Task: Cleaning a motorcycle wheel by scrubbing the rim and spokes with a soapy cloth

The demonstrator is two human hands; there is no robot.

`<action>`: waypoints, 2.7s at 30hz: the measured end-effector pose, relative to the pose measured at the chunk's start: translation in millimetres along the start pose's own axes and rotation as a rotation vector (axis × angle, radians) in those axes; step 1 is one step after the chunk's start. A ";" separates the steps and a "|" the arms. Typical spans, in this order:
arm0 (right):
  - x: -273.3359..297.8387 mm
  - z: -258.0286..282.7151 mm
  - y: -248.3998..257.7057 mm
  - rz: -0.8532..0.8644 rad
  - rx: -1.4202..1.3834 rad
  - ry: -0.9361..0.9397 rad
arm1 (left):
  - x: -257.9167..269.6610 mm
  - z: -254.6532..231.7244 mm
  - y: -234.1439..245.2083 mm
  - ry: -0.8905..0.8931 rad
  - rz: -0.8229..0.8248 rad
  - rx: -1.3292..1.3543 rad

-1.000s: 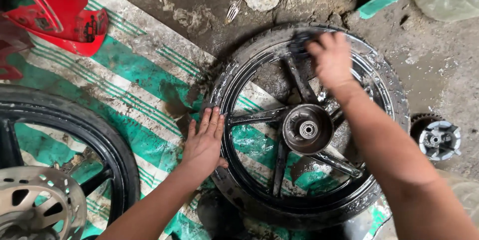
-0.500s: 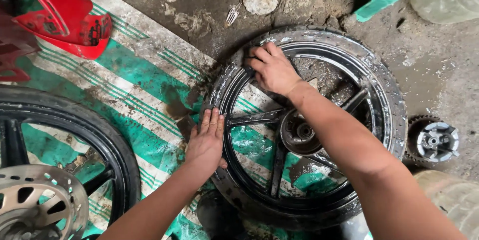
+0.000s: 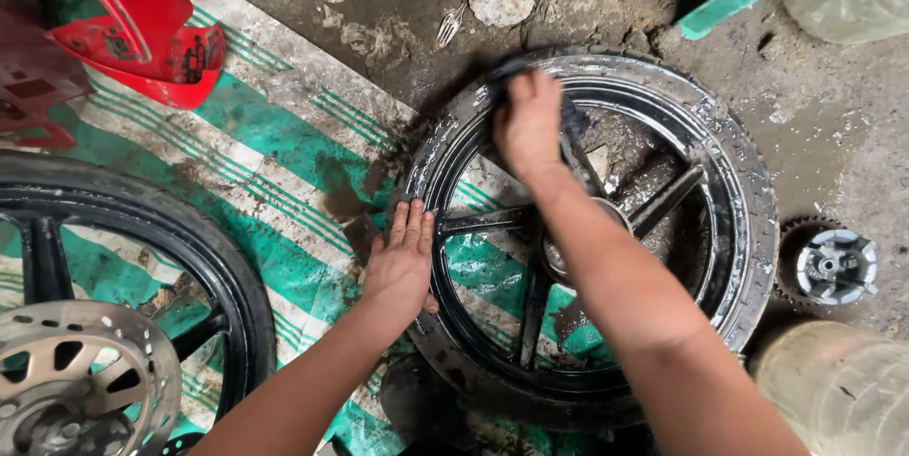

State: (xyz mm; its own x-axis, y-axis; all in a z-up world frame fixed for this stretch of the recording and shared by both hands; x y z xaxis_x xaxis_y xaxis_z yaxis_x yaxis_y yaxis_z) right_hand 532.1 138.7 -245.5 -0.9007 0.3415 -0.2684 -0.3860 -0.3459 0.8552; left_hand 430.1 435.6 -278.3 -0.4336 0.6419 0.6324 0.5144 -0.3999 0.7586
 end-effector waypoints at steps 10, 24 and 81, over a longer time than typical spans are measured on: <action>-21.9 93.0 98.6 -0.236 -0.671 0.330 | -5.7 3.8 -9.2 0.050 0.012 0.049; -6.1 2.2 92.8 0.087 -0.002 0.506 | -0.7 -3.7 10.7 0.091 0.058 0.021; 40.4 59.4 -6.1 0.059 -0.134 0.362 | -14.8 6.2 -12.2 0.055 0.000 0.102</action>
State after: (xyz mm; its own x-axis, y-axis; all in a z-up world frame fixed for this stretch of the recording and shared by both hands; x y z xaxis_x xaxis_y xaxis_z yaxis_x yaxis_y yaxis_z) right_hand 509.9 206.5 -235.3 -0.9250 -0.0042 -0.3800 -0.3326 -0.4750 0.8147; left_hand 434.8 435.0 -298.0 -0.4723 0.6041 0.6418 0.5855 -0.3293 0.7408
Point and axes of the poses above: each hand's wrist, its own x-axis away from the middle knuckle, its own y-axis out of the back of the hand, z = x × y, the point moved 8 cm from there along -x, towards the middle knuckle, and after that the axes turned 3 degrees about -x, right-handed, at the moved point
